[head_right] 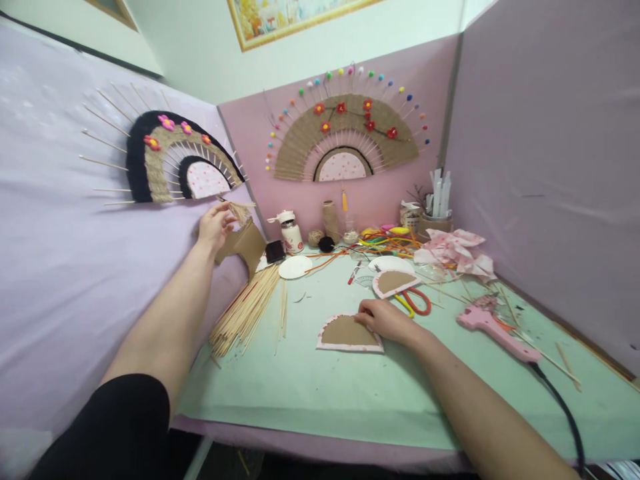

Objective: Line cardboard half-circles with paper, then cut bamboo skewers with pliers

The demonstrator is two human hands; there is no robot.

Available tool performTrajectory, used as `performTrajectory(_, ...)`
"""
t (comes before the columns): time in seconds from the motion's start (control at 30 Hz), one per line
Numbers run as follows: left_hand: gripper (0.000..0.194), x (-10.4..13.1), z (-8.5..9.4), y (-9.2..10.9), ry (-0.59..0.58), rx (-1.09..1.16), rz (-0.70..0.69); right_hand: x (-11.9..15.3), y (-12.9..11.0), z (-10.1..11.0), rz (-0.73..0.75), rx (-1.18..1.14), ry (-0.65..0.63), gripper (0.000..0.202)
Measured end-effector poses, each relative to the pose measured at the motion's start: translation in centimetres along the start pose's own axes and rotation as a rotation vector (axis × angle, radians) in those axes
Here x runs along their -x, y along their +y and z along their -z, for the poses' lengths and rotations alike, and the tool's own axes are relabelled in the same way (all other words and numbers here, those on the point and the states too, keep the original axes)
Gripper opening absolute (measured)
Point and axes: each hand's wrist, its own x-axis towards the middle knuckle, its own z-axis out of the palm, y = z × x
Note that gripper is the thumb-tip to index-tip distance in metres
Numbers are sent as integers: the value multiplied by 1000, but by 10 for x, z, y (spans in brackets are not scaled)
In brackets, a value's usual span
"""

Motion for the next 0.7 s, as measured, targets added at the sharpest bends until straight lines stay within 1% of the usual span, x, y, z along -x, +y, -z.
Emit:
performTrajectory(0.1,36,5,7,-3,18,-73,-40,1,0,0,4,-5,7,28)
performTrajectory(0.17,38,16,10,-8,78,-189,-117,1,-1,1,-1,-6,6,28)
performTrajectory(0.23,37,34,9,-16,189,-309,-226,1,-2,1,-1,-8,2,29)
performTrajectory(0.3,33,57,7,-26,273,-349,-326,1,-1,0,4,-11,0,28)
performTrajectory(0.33,33,70,5,-32,289,-356,-365,0,0,0,7,-14,0,28)
performTrajectory(0.37,32,82,4,-38,277,-367,-381,0,1,0,9,-17,0,28)
performTrajectory(0.43,30,104,4,-49,233,-410,-343,-1,3,-2,11,-19,0,28)
performTrajectory(0.5,27,119,6,-57,160,-516,-249,-1,4,-2,12,-21,2,28)
performTrajectory(0.6,29,133,15,-60,-29,-730,-78,-1,5,-3,10,-21,1,28)
performTrajectory(0.7,36,142,26,-54,-255,-896,50,0,4,-2,4,-13,-3,28)
